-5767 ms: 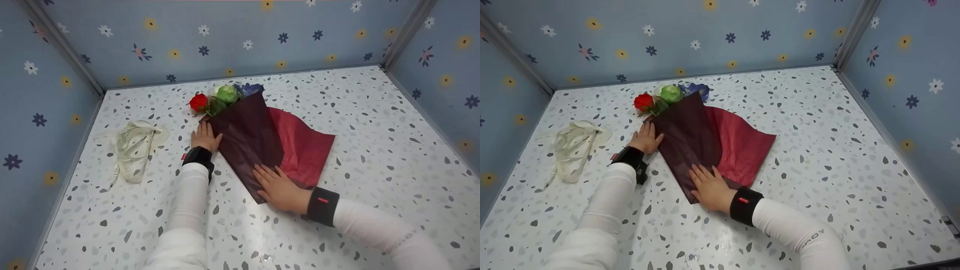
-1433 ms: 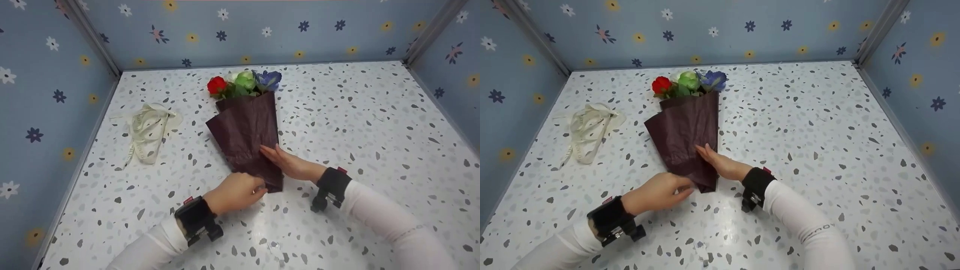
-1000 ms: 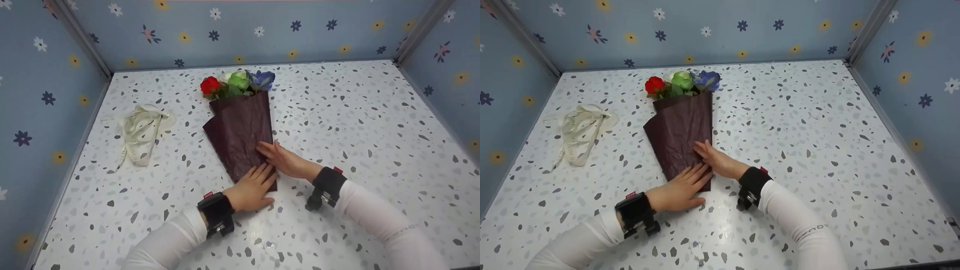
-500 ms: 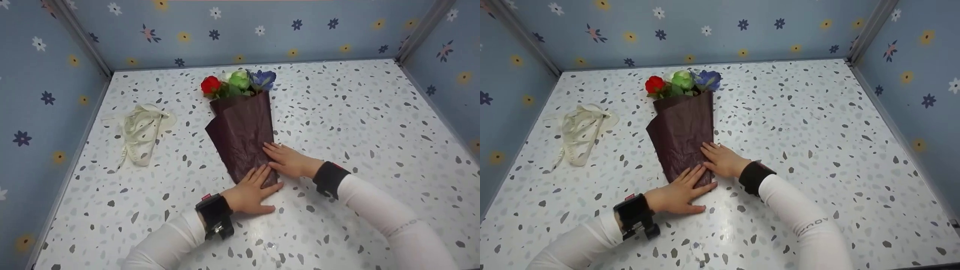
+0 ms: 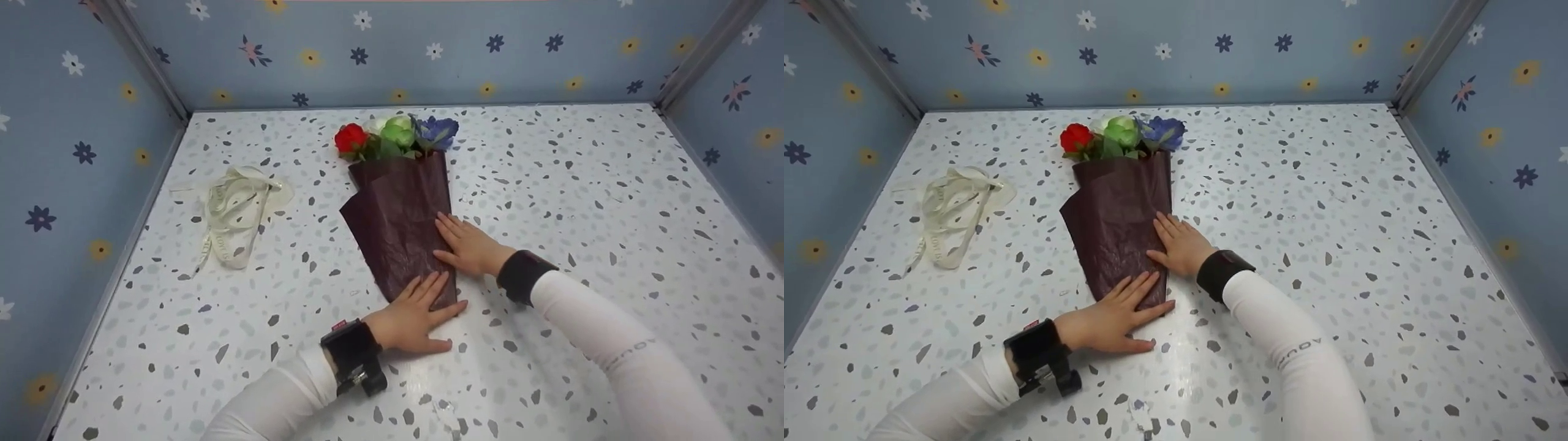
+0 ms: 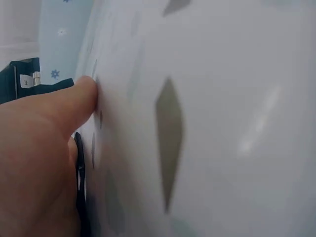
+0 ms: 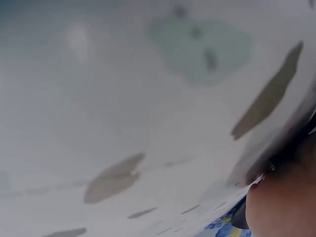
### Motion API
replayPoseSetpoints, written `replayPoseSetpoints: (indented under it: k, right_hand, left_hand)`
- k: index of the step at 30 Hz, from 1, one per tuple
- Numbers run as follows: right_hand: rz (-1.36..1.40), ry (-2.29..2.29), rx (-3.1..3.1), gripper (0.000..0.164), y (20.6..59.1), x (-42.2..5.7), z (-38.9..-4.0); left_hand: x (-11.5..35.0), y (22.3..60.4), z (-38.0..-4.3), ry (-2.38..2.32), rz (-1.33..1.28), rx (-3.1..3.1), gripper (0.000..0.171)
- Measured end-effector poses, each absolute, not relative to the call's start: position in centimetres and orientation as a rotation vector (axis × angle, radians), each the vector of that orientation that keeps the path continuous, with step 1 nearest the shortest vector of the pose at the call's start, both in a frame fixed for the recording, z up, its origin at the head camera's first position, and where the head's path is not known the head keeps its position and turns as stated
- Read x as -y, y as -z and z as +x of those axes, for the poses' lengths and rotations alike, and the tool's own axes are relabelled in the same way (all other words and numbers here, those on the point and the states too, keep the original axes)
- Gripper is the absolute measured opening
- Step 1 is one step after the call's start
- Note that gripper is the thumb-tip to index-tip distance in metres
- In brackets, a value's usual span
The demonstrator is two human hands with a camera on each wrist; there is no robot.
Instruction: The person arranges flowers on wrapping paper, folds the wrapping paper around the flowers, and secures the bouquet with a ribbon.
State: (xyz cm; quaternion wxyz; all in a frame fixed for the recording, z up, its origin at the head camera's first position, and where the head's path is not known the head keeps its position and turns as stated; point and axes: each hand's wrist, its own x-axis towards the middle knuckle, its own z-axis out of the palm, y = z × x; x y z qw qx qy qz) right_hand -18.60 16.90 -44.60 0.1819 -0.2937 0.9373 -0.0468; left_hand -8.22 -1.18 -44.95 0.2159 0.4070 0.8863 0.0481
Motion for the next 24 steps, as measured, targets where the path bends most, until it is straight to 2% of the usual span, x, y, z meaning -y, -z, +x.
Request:
replayPoseSetpoints:
  k: [13, 24]
  right_hand:
    - [-0.602, 0.055, -2.703, 0.075, 44.8, -16.5, -23.2]
    - [-0.537, -0.01, -2.71, 0.077, 44.1, -15.8, -25.4]
  left_hand:
    - [1.1, 45.3, -8.0, -0.195, 1.141, -2.473, 0.072]
    - [1.5, 45.2, -8.0, -0.195, 1.141, -2.496, 0.071]
